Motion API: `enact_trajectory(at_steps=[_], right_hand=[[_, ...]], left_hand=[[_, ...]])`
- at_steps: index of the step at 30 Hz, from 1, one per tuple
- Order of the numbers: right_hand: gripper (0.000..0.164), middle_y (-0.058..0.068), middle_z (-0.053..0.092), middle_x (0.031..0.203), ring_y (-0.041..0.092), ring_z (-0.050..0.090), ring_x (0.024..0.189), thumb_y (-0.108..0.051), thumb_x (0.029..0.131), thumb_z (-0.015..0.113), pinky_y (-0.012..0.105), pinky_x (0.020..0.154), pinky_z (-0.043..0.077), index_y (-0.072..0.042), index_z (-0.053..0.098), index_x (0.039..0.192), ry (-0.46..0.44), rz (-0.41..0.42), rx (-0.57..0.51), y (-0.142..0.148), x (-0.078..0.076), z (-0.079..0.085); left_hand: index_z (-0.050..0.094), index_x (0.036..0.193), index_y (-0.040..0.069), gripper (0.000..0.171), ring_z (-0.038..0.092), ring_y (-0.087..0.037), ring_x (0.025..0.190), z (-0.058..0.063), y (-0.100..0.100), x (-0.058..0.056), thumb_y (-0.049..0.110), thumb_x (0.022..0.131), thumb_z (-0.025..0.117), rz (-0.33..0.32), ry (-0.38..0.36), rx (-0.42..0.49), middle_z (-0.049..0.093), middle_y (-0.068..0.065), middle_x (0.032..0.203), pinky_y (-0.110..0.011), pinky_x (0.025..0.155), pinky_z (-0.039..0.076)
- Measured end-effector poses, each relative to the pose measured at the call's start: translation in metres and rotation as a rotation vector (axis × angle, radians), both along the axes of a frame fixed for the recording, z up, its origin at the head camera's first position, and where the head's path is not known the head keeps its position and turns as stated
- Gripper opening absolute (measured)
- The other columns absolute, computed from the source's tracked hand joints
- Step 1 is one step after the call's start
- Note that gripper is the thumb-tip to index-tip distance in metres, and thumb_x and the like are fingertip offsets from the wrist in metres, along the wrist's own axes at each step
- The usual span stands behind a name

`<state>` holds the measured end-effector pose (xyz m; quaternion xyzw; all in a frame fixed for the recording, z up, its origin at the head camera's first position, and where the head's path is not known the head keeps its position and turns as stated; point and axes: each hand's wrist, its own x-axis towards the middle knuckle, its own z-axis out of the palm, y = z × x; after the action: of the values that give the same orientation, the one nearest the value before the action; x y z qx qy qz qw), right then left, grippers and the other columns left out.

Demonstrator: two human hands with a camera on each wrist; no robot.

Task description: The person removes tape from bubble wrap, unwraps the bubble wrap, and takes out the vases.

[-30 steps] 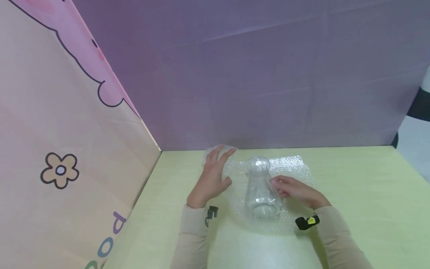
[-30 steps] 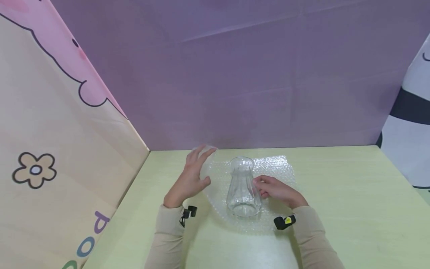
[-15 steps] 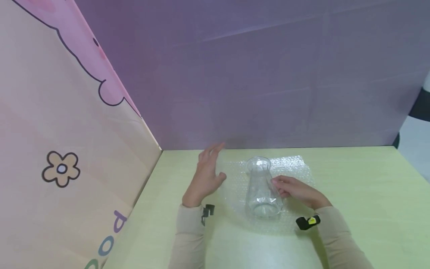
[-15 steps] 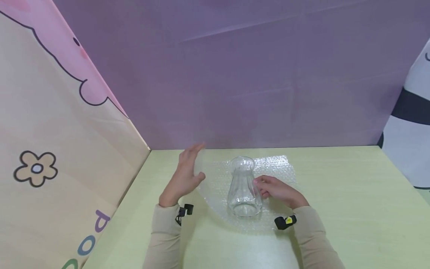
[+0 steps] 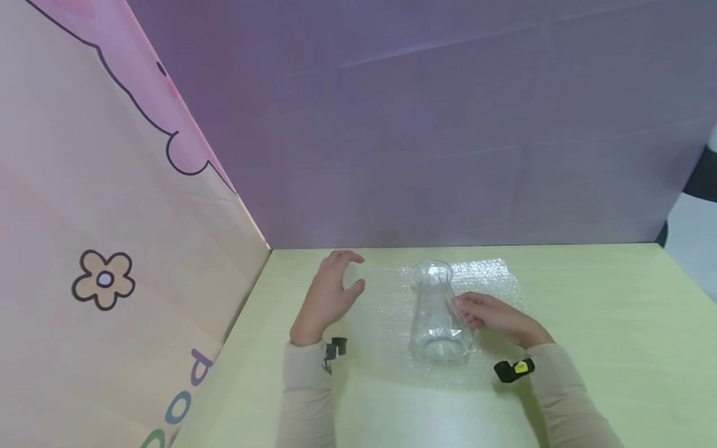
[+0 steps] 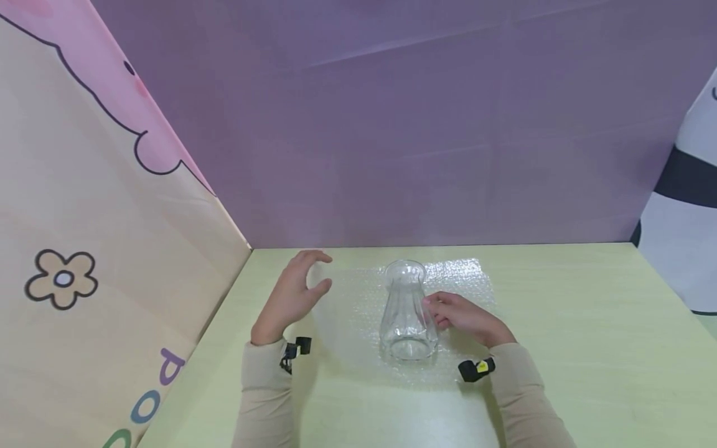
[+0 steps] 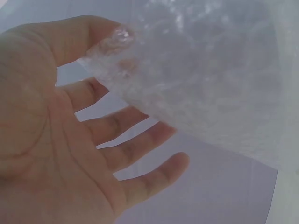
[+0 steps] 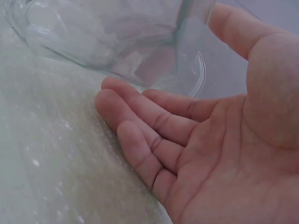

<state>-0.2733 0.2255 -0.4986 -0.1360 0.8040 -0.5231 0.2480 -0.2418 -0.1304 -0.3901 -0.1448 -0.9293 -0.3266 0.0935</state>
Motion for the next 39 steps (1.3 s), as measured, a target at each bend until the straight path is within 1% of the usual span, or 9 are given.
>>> enact_trajectory(at_steps=[5,13,18,24,27,32,39], right_hand=[[0.062,0.013,0.062,0.131,0.019,0.061,0.113,-0.044,0.108,0.045,0.031,0.102,0.047,0.003,0.043,0.149,-0.012,-0.004,0.003,0.0,0.001,0.001],[0.062,0.013,0.062,0.134,0.019,0.06,0.114,-0.045,0.108,0.046,0.032,0.103,0.047,0.0,0.042,0.151,-0.025,-0.001,-0.003,0.001,0.0,-0.001],[0.062,0.013,0.062,0.134,0.019,0.06,0.114,-0.045,0.108,0.045,0.033,0.103,0.046,0.001,0.042,0.151,-0.028,0.001,-0.008,0.001,0.0,-0.001],[0.065,0.012,0.062,0.134,0.018,0.061,0.115,-0.048,0.108,0.044,0.032,0.103,0.046,0.0,0.042,0.152,-0.033,0.004,0.001,0.002,0.0,-0.003],[0.065,0.011,0.063,0.133,0.017,0.061,0.115,-0.049,0.108,0.044,0.031,0.103,0.045,-0.001,0.042,0.151,-0.037,-0.001,0.005,0.003,-0.001,-0.004],[0.063,0.01,0.064,0.13,0.018,0.061,0.113,-0.047,0.108,0.043,0.033,0.103,0.045,0.0,0.044,0.15,-0.019,0.006,0.004,0.003,-0.002,-0.005],[0.064,0.01,0.064,0.13,0.018,0.06,0.114,-0.049,0.108,0.044,0.034,0.103,0.045,-0.001,0.044,0.151,-0.029,-0.004,0.012,0.002,-0.003,-0.006]], left_hand=[[0.06,0.137,0.011,0.042,0.05,-0.031,0.139,0.001,-0.009,0.002,0.021,0.097,0.067,0.009,-0.041,-0.018,0.057,-0.01,0.146,-0.051,0.118,0.04],[0.056,0.143,0.011,0.046,0.049,-0.033,0.141,0.004,-0.026,0.008,0.021,0.098,0.065,0.031,-0.145,-0.036,0.055,-0.013,0.149,-0.054,0.118,0.04],[0.054,0.145,0.011,0.047,0.051,-0.036,0.139,0.006,-0.035,0.013,0.02,0.099,0.062,0.031,-0.208,-0.052,0.057,-0.016,0.147,-0.056,0.115,0.042],[0.051,0.148,0.011,0.049,0.056,-0.037,0.133,0.006,-0.044,0.018,0.021,0.101,0.061,0.049,-0.276,-0.076,0.058,-0.017,0.145,-0.057,0.109,0.047],[0.05,0.149,0.012,0.05,0.057,-0.039,0.132,0.006,-0.049,0.02,0.023,0.101,0.061,0.063,-0.318,-0.074,0.057,-0.017,0.147,-0.057,0.108,0.048],[0.048,0.15,0.012,0.051,0.056,-0.041,0.133,0.004,-0.059,0.021,0.025,0.102,0.059,0.087,-0.373,-0.076,0.056,-0.019,0.148,-0.06,0.109,0.046],[0.046,0.152,0.015,0.053,0.054,-0.042,0.134,0.0,-0.074,0.023,0.031,0.103,0.057,0.126,-0.435,-0.061,0.053,-0.022,0.15,-0.061,0.107,0.047]])
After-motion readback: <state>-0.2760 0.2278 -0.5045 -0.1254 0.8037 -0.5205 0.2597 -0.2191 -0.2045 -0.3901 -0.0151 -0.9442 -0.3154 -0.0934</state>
